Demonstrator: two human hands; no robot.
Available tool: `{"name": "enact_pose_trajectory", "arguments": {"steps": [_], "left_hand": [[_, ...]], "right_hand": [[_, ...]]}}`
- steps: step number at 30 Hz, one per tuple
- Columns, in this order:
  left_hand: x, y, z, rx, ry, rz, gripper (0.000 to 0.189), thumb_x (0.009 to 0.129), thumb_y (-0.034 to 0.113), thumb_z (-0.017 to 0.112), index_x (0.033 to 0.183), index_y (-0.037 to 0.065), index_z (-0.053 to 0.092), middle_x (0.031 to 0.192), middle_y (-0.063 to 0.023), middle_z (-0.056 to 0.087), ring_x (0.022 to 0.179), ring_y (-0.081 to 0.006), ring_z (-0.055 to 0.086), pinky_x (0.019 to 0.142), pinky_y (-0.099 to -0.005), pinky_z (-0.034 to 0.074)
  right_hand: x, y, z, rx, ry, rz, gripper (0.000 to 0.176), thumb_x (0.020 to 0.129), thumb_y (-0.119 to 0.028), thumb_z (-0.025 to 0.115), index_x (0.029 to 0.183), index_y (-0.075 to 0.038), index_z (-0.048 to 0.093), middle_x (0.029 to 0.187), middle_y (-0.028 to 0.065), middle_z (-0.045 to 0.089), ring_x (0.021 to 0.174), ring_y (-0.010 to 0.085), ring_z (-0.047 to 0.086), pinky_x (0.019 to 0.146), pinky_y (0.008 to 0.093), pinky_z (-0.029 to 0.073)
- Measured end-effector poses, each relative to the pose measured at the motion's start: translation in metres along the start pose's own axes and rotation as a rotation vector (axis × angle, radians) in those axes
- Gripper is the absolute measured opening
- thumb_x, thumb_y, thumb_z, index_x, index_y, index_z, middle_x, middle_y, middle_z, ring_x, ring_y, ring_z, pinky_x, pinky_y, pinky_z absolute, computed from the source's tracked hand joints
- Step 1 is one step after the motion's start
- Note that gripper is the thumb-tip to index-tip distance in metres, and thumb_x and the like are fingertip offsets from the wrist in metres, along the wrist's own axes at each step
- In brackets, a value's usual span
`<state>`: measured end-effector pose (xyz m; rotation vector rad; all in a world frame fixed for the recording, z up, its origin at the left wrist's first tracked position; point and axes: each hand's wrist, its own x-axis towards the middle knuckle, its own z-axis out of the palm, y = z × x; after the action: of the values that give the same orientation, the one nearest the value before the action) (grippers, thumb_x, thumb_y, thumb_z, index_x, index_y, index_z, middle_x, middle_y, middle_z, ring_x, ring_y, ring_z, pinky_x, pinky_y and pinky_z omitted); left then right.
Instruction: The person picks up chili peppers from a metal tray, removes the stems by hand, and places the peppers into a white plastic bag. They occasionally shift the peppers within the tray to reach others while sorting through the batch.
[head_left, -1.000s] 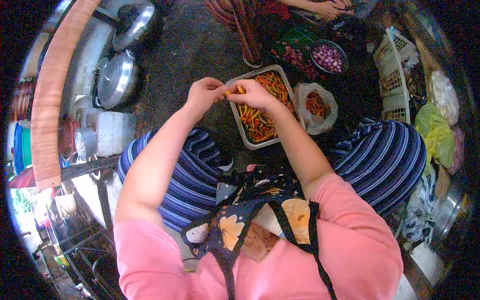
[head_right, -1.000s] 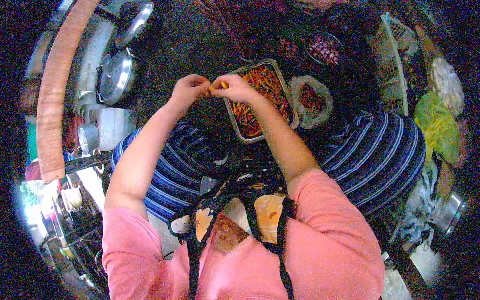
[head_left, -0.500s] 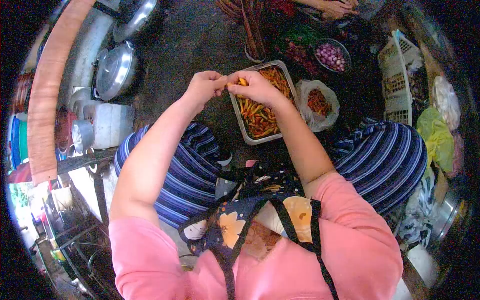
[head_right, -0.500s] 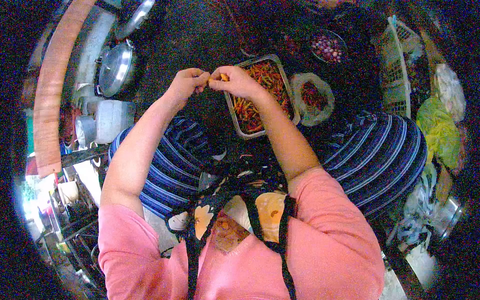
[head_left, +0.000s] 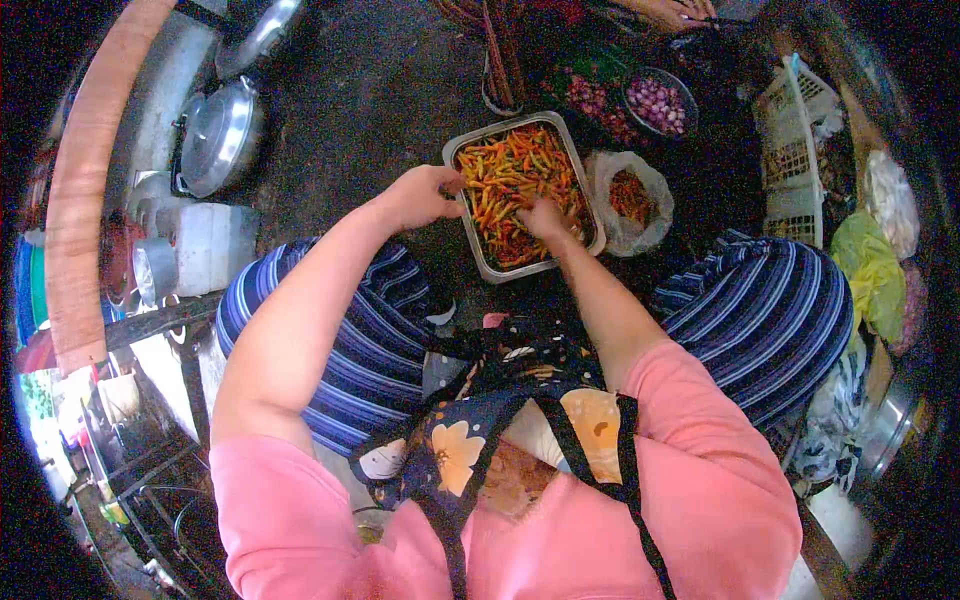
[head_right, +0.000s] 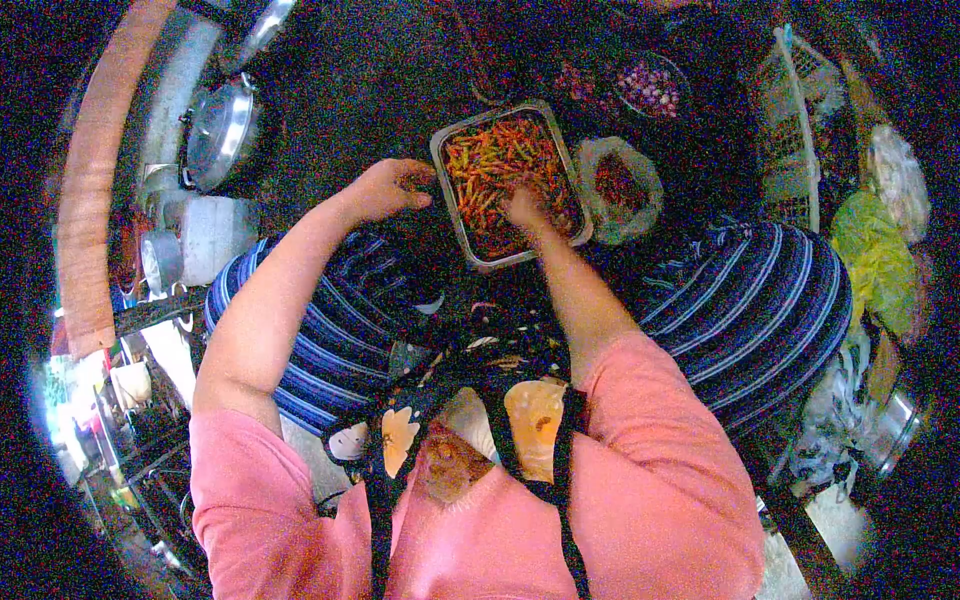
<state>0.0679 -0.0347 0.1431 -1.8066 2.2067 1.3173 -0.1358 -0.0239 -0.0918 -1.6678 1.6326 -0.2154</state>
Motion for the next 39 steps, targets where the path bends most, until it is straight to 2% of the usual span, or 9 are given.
{"name": "enact_pose_trajectory", "arguments": {"steps": [7, 12, 14, 17, 20, 23, 31, 33, 39], "left_hand": [[-0.005, 0.015, -0.006, 0.079, -0.043, -0.045, 0.033, 0.072, 0.015, 0.067, 0.103, 0.003, 0.061, 0.098, -0.0125, 0.063, 0.092, -0.0211, 0.059, 0.083, -0.033, 0.045], [-0.001, 0.007, -0.005, 0.063, 0.089, -0.047, 0.03, 0.073, 0.017, 0.067, 0.099, 0.003, 0.062, 0.093, -0.0116, 0.064, 0.087, -0.0211, 0.061, 0.08, -0.0328, 0.047], [-0.002, 0.006, -0.003, -0.027, 0.172, -0.021, 0.031, 0.07, 0.022, 0.066, 0.093, 0.002, 0.064, 0.087, -0.0154, 0.064, 0.08, -0.0252, 0.062, 0.074, -0.0325, 0.047], [-0.003, 0.012, -0.005, -0.025, 0.188, -0.103, 0.029, 0.073, 0.024, 0.064, 0.091, 0.0, 0.064, 0.081, -0.0129, 0.065, 0.075, -0.0217, 0.062, 0.071, -0.0317, 0.047], [0.002, 0.011, -0.004, -0.297, 0.207, -0.218, 0.031, 0.078, 0.027, 0.061, 0.088, -0.002, 0.064, 0.075, -0.0091, 0.064, 0.068, -0.0152, 0.06, 0.063, -0.0295, 0.047], [0.002, 0.013, -0.007, -0.497, 0.276, -0.214, 0.024, 0.081, 0.023, 0.061, 0.085, 0.0, 0.062, 0.076, -0.0044, 0.062, 0.065, -0.0106, 0.056, 0.061, -0.0247, 0.045], [-0.006, 0.022, -0.015, -0.367, 0.398, -0.197, 0.019, 0.08, 0.019, 0.062, 0.078, 0.0, 0.064, 0.064, -0.0032, 0.06, 0.06, -0.0101, 0.055, 0.054, -0.0252, 0.043], [-0.003, 0.012, -0.015, -0.102, 0.522, -0.137, 0.022, 0.072, 0.023, 0.067, 0.069, 0.002, 0.064, 0.061, -0.0105, 0.061, 0.054, -0.0202, 0.059, 0.053, -0.0324, 0.045], [-0.013, 0.032, -0.02, 0.264, 0.634, -0.008, 0.014, 0.068, 0.017, 0.066, 0.07, 0.003, 0.063, 0.064, -0.0164, 0.059, 0.06, -0.0317, 0.058, 0.057, -0.0388, 0.046]], "right_hand": [[-0.011, 0.009, 0.017, 0.003, 0.011, 0.021, 0.035, 0.077, -0.029, 0.06, 0.104, -0.006, 0.057, 0.095, 0.0139, 0.062, 0.089, 0.0295, 0.059, 0.079, 0.0401, 0.045], [0.008, 0.003, -0.037, 0.913, -0.399, 0.299, 0.026, 0.08, -0.03, 0.062, 0.095, -0.009, 0.059, 0.074, 0.0016, 0.056, 0.064, 0.0123, 0.053, 0.052, 0.0265, 0.045], [0.008, -0.012, -0.06, 0.845, -0.361, 0.176, 0.019, 0.084, -0.026, 0.058, 0.095, -0.01, 0.057, 0.073, -0.0022, 0.054, 0.054, 0.0066, 0.046, 0.042, 0.0191, 0.035], [0.001, -0.053, -0.081, 1.331, -0.501, 0.104, 0.021, 0.087, -0.022, 0.053, 0.106, -0.012, 0.051, 0.062, -0.0067, 0.043, 0.046, 0.0028, 0.034, 0.037, 0.0181, 0.026], [-0.002, -0.096, -0.091, 1.431, -0.615, -0.07, 0.025, 0.084, -0.028, 0.058, 0.106, -0.016, 0.055, 0.081, -0.0047, 0.056, 0.061, 0.0055, 0.049, 0.045, 0.0192, 0.038], [-0.01, -0.131, -0.093, 1.544, -0.658, -0.31, 0.024, 0.086, -0.026, 0.055, 0.107, -0.014, 0.055, 0.076, -0.0055, 0.057, 0.058, 0.0044, 0.05, 0.043, 0.0183, 0.036], [-0.038, -0.158, -0.097, 1.659, -0.68, -0.206, 0.027, 0.086, -0.026, 0.055, 0.108, -0.012, 0.055, 0.073, -0.0055, 0.056, 0.058, 0.004, 0.047, 0.049, 0.0194, 0.037], [-0.03, -0.158, -0.092, 1.446, -0.398, -0.229, 0.028, 0.083, -0.028, 0.059, 0.104, -0.01, 0.055, 0.078, -0.004, 0.057, 0.062, 0.0056, 0.048, 0.052, 0.0208, 0.037], [-0.036, -0.168, -0.113, 1.22, -0.198, -0.295, 0.024, 0.082, -0.028, 0.062, 0.095, -0.008, 0.058, 0.076, -0.0032, 0.056, 0.065, 0.0055, 0.047, 0.056, 0.0213, 0.038]]}}
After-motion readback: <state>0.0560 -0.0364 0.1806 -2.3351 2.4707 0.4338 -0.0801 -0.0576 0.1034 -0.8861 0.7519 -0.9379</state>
